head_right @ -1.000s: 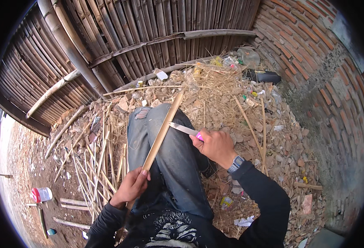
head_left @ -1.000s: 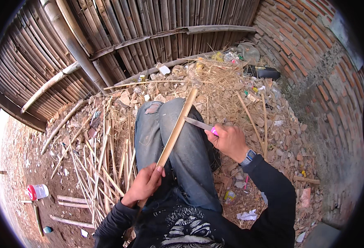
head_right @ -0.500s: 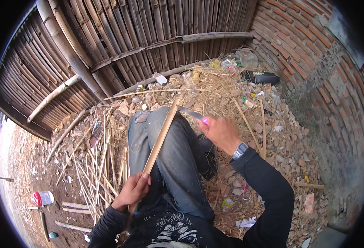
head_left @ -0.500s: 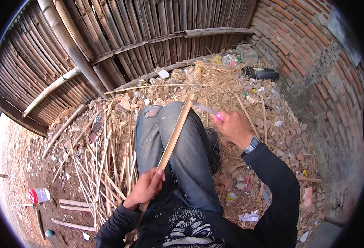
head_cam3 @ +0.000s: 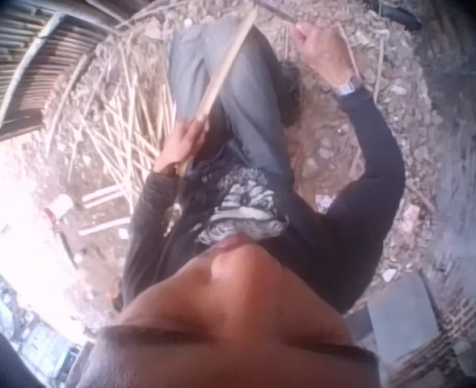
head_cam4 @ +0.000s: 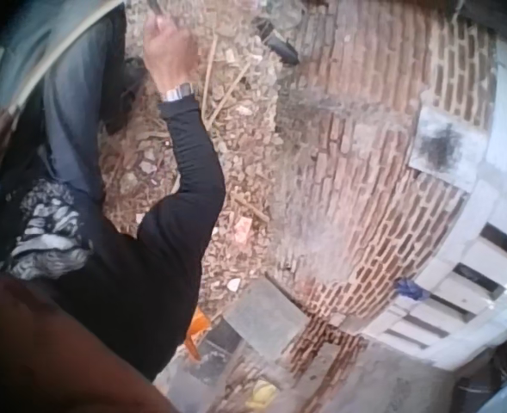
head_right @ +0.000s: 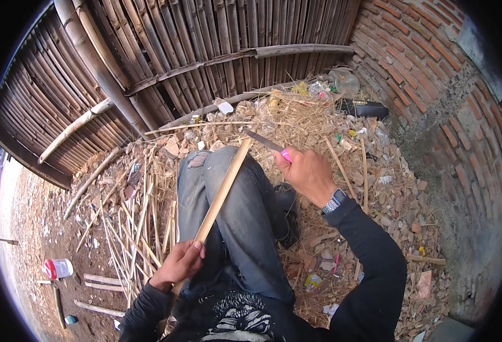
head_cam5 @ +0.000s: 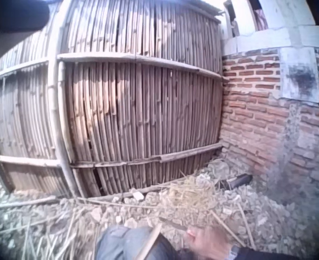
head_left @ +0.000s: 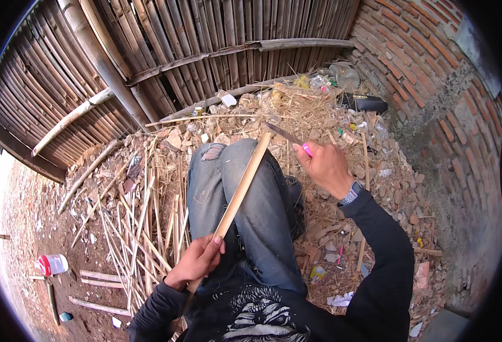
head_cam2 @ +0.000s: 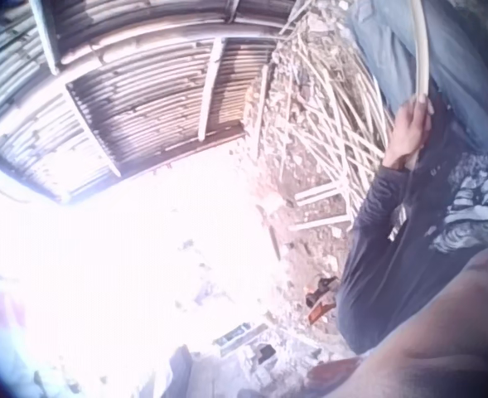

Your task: The person strips layers from a length of bamboo using a knife, holding the bamboo across their lap and pulling the blade along the surface.

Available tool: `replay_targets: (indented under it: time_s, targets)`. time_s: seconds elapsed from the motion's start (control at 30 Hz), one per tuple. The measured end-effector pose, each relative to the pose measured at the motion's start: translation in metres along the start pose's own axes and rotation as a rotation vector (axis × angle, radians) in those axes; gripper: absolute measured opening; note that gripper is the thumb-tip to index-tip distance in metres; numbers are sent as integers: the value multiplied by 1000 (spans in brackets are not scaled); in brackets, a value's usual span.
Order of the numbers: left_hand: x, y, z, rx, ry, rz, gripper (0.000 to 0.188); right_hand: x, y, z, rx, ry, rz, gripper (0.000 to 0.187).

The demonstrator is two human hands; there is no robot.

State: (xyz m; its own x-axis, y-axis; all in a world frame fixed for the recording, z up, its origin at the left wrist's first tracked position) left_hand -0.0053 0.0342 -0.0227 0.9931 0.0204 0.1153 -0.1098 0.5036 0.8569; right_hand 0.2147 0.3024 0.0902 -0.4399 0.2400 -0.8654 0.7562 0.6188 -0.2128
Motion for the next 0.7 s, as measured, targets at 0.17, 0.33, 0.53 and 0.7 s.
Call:
replay_targets:
  time_s: [0.17,0.33,0.53,0.7]
  targets:
    - [-1,-4,1,4,7,6,36,5,-22,25,-77,-28,-99,44]
    - [3,3,2,3,25,-11,37,11,8,17,-89,-14,54,47]
    - [-1,7,2,31,63,-103,38,11,4,18,-99,-43,41,50]
    - [-2,15,-4,89,108,-108,39,7,7,-6,-102,17,98,54]
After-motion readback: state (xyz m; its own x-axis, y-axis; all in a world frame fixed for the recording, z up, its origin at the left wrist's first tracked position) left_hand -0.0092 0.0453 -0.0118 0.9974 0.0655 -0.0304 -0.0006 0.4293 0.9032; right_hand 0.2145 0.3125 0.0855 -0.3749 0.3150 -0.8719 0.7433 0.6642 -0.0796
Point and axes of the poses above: each hand's wrist, its own z-axis away from the middle knuckle, its own x-axis out of the palm, y = z × x, the point moved 7 cm from there along -z, towards the middle knuckle, and after that the axes turned 5 degrees about y, right-handed, at the moved point
